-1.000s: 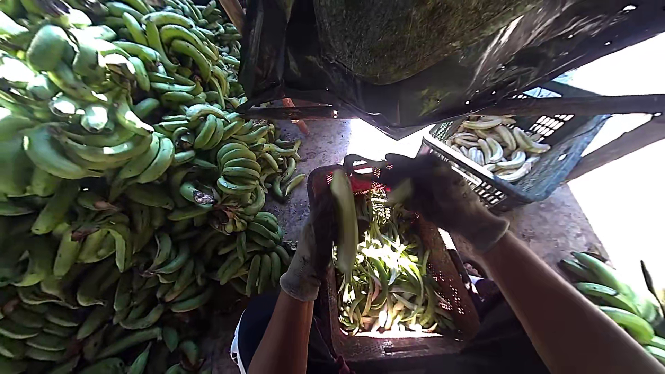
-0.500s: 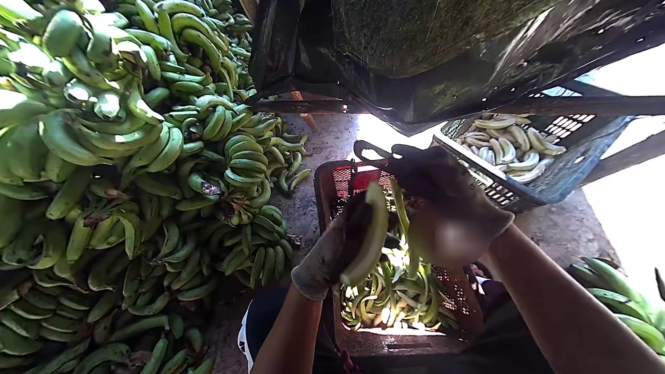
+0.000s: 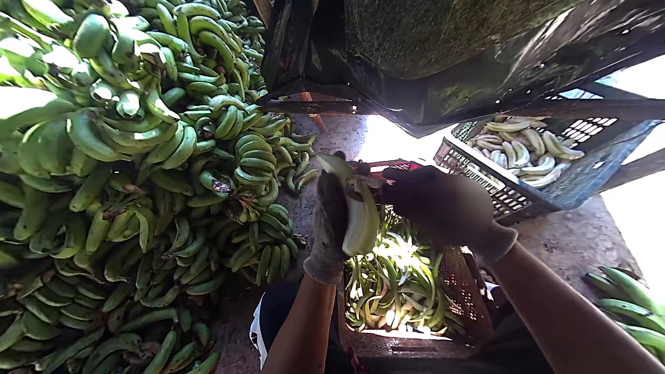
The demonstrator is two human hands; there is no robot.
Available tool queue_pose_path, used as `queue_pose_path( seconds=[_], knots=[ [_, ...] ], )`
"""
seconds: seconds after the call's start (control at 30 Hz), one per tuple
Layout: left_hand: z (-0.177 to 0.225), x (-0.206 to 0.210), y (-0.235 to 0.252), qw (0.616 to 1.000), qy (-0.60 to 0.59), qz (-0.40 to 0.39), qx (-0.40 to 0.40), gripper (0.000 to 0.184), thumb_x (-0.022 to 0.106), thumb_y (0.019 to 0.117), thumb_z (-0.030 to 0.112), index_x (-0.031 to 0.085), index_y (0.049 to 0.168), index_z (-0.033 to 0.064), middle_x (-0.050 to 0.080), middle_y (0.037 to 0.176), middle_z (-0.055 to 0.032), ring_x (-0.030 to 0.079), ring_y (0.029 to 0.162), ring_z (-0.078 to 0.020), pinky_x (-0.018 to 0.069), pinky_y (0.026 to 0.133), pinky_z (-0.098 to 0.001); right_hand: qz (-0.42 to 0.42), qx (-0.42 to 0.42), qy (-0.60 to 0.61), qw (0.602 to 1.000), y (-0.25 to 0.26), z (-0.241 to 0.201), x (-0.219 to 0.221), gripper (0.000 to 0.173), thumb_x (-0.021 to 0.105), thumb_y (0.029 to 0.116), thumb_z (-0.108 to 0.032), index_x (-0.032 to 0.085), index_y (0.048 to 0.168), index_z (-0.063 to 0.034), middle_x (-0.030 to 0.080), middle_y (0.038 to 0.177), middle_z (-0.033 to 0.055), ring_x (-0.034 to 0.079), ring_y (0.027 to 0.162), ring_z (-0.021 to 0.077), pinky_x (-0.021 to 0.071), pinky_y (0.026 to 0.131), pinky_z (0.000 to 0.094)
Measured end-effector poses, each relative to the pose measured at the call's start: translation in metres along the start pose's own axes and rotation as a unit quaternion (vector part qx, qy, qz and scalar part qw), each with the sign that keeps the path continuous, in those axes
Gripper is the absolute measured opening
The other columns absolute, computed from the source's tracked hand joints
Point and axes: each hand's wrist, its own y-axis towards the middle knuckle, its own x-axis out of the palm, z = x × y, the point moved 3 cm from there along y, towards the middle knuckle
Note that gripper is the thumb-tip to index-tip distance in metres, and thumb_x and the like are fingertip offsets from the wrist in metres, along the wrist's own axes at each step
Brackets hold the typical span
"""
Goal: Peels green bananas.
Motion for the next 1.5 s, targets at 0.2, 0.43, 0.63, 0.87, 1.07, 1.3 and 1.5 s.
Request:
queue_pose_path(
  seconds=[0.2, 0.43, 0.63, 0.87, 1.07, 1.3, 1.5],
  knots=[
    [0.005, 0.027, -0.021, 0.949, 0.141, -0.219, -0.177, 0.041, 0.042, 0.1080, 0.031, 0.054, 0.138, 0.0055, 0.068, 0.106, -0.0014, 0.066, 0.092, -0.0062, 0.0575, 0.085, -0.0265, -0.032, 0.093, 0.089, 0.991, 0.003, 0.036, -0.011, 0.033, 0.054, 0.1046, -0.026, 0.065, 0.136, -0.0221, 0.071, 0.111, -0.0013, 0.067, 0.091, 0.0090, 0.0585, 0.080, 0.0351],
    [-0.008, -0.009, 0.009, 0.995, -0.077, 0.014, -0.055, 0.039, 0.039, 0.1071, 0.047, 0.061, 0.124, 0.0186, 0.069, 0.104, -0.0006, 0.067, 0.087, -0.0101, 0.0586, 0.071, -0.0276, -0.010, 0.017, -0.059, 0.998, -0.012, 0.001, 0.021, 0.051, 0.059, 0.0963, -0.050, 0.062, 0.142, -0.0265, 0.071, 0.107, 0.0049, 0.068, 0.095, 0.0200, 0.0573, 0.081, 0.0460],
    [-0.001, -0.025, 0.016, 0.960, -0.276, 0.048, -0.028, 0.054, 0.022, 0.1096, 0.049, 0.052, 0.139, 0.0145, 0.065, 0.128, -0.0061, 0.065, 0.115, -0.0175, 0.0580, 0.090, -0.0328, 0.076, -0.072, -0.131, 0.986, -0.015, -0.006, 0.026, 0.047, 0.061, 0.0943, -0.051, 0.066, 0.138, -0.0338, 0.071, 0.109, 0.0086, 0.067, 0.097, 0.0234, 0.0545, 0.081, 0.0466],
    [0.008, 0.006, 0.008, 0.991, -0.129, -0.021, 0.017, 0.053, 0.036, 0.1073, 0.050, 0.046, 0.147, 0.0171, 0.064, 0.129, -0.0059, 0.065, 0.111, -0.0169, 0.0577, 0.090, -0.0356, 0.032, -0.005, -0.067, 0.997, -0.002, -0.008, 0.007, 0.046, 0.057, 0.0987, -0.045, 0.064, 0.140, -0.0261, 0.071, 0.116, 0.0003, 0.066, 0.107, 0.0153, 0.0550, 0.092, 0.0407],
    [-0.004, 0.009, -0.007, 0.992, 0.130, -0.001, -0.006, 0.037, 0.046, 0.1062, 0.040, 0.055, 0.132, 0.0158, 0.066, 0.095, -0.0008, 0.065, 0.079, -0.0093, 0.0583, 0.068, -0.0273, 0.030, 0.000, -0.122, 0.992, -0.003, 0.010, 0.010, 0.049, 0.057, 0.0966, -0.047, 0.063, 0.141, -0.0267, 0.071, 0.117, 0.0066, 0.067, 0.106, 0.0245, 0.0543, 0.090, 0.0494],
    [-0.011, 0.025, -0.012, 0.959, 0.226, -0.046, -0.165, 0.046, 0.038, 0.1096, 0.041, 0.051, 0.142, 0.0109, 0.068, 0.094, -0.0065, 0.069, 0.074, -0.0133, 0.0607, 0.064, -0.0303, -0.092, 0.366, 0.112, 0.919, -0.002, 0.029, 0.008, 0.035, 0.046, 0.1078, -0.046, 0.067, 0.124, -0.0231, 0.066, 0.080, 0.0049, 0.061, 0.061, 0.0159, 0.0540, 0.056, 0.0365],
    [-0.008, -0.016, 0.000, 0.991, 0.023, 0.020, -0.133, 0.040, 0.041, 0.1078, 0.042, 0.065, 0.121, 0.0131, 0.070, 0.092, -0.0057, 0.068, 0.079, -0.0133, 0.0583, 0.068, -0.0293, -0.046, -0.026, -0.092, 0.994, -0.016, 0.007, 0.016, 0.051, 0.062, 0.0922, -0.048, 0.064, 0.140, -0.0298, 0.072, 0.105, 0.0046, 0.069, 0.095, 0.0209, 0.0572, 0.080, 0.0459]
  ],
)
